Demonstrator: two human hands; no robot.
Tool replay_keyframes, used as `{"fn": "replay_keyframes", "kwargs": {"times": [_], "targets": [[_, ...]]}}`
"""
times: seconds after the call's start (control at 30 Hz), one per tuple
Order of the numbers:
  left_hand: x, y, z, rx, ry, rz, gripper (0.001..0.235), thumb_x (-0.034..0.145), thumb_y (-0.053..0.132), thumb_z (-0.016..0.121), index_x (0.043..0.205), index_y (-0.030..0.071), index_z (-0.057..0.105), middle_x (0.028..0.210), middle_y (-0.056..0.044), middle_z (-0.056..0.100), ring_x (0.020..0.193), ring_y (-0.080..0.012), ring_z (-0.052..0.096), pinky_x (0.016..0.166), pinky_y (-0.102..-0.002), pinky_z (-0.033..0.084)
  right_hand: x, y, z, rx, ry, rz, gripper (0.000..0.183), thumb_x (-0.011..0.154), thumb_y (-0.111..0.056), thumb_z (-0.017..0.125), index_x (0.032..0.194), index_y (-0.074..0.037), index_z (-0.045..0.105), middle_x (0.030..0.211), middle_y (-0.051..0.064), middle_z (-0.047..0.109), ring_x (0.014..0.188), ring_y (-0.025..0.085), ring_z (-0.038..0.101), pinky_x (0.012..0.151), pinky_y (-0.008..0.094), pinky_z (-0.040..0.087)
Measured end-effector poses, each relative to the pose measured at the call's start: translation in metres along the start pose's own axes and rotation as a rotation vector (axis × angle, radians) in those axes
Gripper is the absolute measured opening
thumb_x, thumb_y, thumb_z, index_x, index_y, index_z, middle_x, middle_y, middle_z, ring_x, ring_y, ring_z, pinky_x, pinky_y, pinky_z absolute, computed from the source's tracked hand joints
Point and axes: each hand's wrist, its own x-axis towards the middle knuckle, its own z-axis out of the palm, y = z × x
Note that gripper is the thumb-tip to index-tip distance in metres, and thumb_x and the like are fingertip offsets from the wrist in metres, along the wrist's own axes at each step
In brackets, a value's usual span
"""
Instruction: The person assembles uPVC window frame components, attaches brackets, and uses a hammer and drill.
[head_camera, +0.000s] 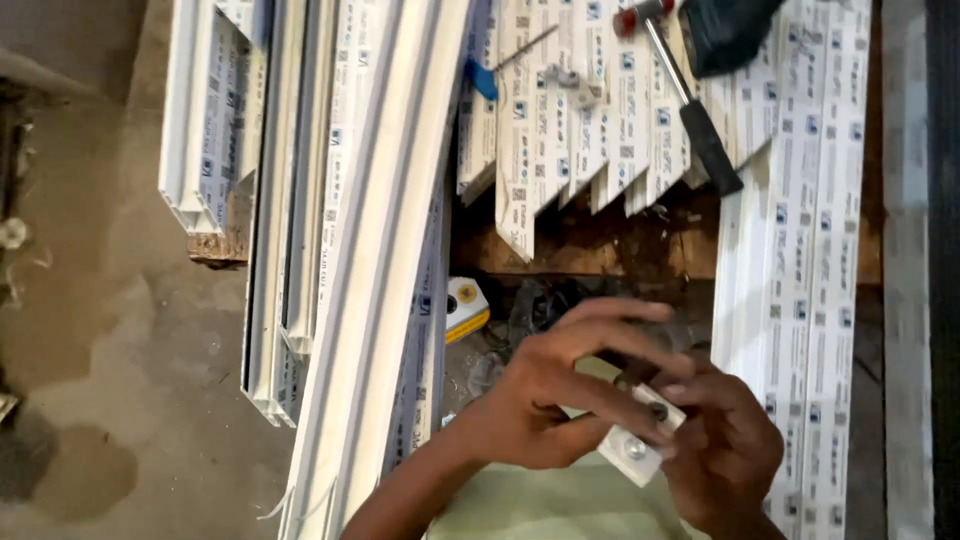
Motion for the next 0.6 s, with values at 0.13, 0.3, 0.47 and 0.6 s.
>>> {"fn": "replay_keyframes", "kwargs": {"times": [0.13, 0.3, 0.47, 0.6], "targets": [[-0.013, 0.003, 0.012, -0.172, -0.202, 0.007, 0.032, 0.094, -0.005, 0.068, 0.107, 0.023, 0.077, 0.13, 0.001, 0.063, 0.12, -0.0179, 0.056, 0.109, -0.041, 0.043, -0.041, -0.037, 0.023, -0.216, 0.134, -0.313, 0.025, 0.104, -0.015, 0.068, 0.128, -0.012, 0.06, 0.112, 0.008, 0.06, 0.112, 0.021, 0.07, 0.1, 0.044, 0.061], [-0.032, 0.001, 0.06, -0.551, -0.376, -0.224, 0.023, 0.103, 0.005, 0.07, 0.115, 0.022, 0.077, 0.127, -0.001, 0.063, 0.112, -0.0172, 0.06, 0.097, -0.039, 0.051, -0.143, -0.065, -0.002, -0.553, 0.313, -0.353, 0.031, 0.105, -0.019, 0.067, 0.133, -0.023, 0.055, 0.126, 0.0, 0.053, 0.127, 0.021, 0.062, 0.114, 0.049, 0.052], [-0.054, 0.01, 0.116, -0.727, -0.582, -0.345, 0.024, 0.111, 0.013, 0.068, 0.134, 0.02, 0.074, 0.127, 0.0, 0.063, 0.117, -0.0145, 0.062, 0.103, -0.035, 0.052, -0.223, -0.087, -0.007, -0.75, 0.552, -0.225, 0.032, 0.11, -0.024, 0.066, 0.138, -0.028, 0.051, 0.128, -0.006, 0.049, 0.126, 0.015, 0.06, 0.118, 0.044, 0.046], [-0.076, 0.011, 0.17, -0.741, -0.64, -0.63, 0.026, 0.107, 0.01, 0.075, 0.132, 0.01, 0.071, 0.121, -0.006, 0.066, 0.111, -0.016, 0.068, 0.098, -0.034, 0.057, -0.263, -0.088, -0.007, -0.924, 0.78, -0.215, 0.038, 0.102, -0.024, 0.071, 0.132, -0.024, 0.047, 0.13, -0.003, 0.045, 0.125, 0.015, 0.058, 0.116, 0.047, 0.049]]}}
